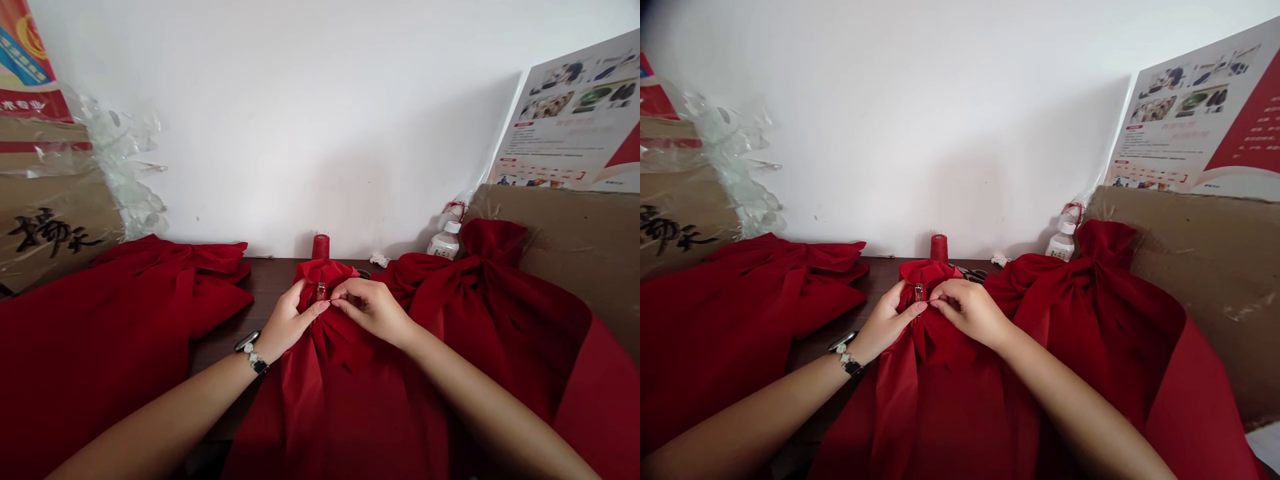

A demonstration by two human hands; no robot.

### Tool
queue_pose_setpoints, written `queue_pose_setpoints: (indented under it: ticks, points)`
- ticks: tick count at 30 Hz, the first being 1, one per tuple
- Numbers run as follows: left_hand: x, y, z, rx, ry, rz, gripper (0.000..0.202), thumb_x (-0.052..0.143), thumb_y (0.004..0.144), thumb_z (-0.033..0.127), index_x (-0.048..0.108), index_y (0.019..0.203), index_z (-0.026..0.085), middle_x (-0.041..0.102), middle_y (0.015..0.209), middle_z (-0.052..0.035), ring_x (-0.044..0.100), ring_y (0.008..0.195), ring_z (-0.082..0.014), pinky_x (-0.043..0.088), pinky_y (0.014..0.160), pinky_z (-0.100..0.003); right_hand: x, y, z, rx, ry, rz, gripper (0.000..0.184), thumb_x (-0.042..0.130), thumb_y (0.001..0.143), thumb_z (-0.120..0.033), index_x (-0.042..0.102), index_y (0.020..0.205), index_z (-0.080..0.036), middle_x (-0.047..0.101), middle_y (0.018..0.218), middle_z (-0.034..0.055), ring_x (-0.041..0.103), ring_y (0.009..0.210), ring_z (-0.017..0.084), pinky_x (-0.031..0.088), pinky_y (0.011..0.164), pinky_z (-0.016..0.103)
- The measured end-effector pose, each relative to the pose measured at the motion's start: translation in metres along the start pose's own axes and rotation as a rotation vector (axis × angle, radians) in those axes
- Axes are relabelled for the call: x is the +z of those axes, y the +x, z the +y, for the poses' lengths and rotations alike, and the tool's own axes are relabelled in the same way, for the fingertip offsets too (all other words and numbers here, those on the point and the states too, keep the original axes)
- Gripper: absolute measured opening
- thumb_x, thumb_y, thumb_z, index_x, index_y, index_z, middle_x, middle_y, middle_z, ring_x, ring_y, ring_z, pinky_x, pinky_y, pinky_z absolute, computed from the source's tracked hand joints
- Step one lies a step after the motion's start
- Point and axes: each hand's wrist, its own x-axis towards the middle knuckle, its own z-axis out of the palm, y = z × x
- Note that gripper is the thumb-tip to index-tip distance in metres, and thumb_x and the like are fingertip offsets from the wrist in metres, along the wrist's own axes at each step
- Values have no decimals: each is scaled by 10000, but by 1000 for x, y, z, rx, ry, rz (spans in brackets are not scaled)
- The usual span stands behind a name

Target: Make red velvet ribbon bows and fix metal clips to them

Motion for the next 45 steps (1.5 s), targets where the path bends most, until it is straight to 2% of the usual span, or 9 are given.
queue_pose_setpoints:
  ticks: [6,9,13,20,24,28,34,41,45]
  points:
    - [-10,4,3,16,-107,7,503,642,804,482,573,1208,190,617,1276,-89,563,1173,-265,412,1024,-349,-18,1,-3,79,194,201,142,510,922,-304,544,845,-189,585,797,47,516,683,138,424,631,260]
    - [-13,4,2,-9,-192,25,561,649,785,520,546,1242,212,593,1309,-79,530,1218,-261,391,1048,-342,-17,2,-3,116,326,150,162,523,917,-330,529,840,-188,565,829,48,512,737,144,431,672,265]
    - [-13,4,3,-50,-257,17,635,659,751,568,519,1262,218,593,1302,-80,518,1228,-268,407,1028,-343,-8,1,-5,57,226,100,157,516,921,-314,548,832,-188,564,806,43,509,739,146,425,697,269]
    - [-16,3,-1,-96,-331,-58,434,663,764,524,617,1010,170,691,1004,-61,617,977,-242,464,876,-332,7,-2,3,-20,104,97,151,494,928,-262,563,814,-190,610,755,34,544,667,129,421,636,232]
    - [-17,3,-3,-85,-381,-85,432,664,765,507,619,1031,170,685,989,-58,617,954,-237,465,866,-338,9,-3,11,-16,83,38,194,489,933,-301,586,803,-194,601,720,30,538,646,132,420,626,235]
    - [-20,5,0,-86,-374,-24,474,649,760,537,616,1073,183,685,998,-58,619,963,-240,471,867,-338,8,-2,9,-41,155,21,206,506,924,-309,588,777,-191,588,755,42,530,703,145,422,670,254]
    - [-23,6,5,-23,-243,38,466,630,766,560,617,1078,214,685,1036,-43,607,1021,-237,464,923,-326,6,1,4,79,501,-20,224,592,870,-387,578,764,-190,502,857,44,482,774,151,414,717,284]
    - [-17,-1,7,47,-23,-119,455,576,824,533,609,1133,200,710,1022,-59,645,953,-238,486,896,-333,5,1,2,219,748,-31,265,676,803,-427,569,760,-189,497,710,1,446,648,118,374,603,247]
    - [-15,-2,11,76,17,-141,514,632,804,483,559,1226,199,668,1179,-81,614,1085,-265,453,967,-347,3,3,1,349,849,115,290,722,756,-419,569,758,-174,444,618,-36,337,518,69,277,490,212]
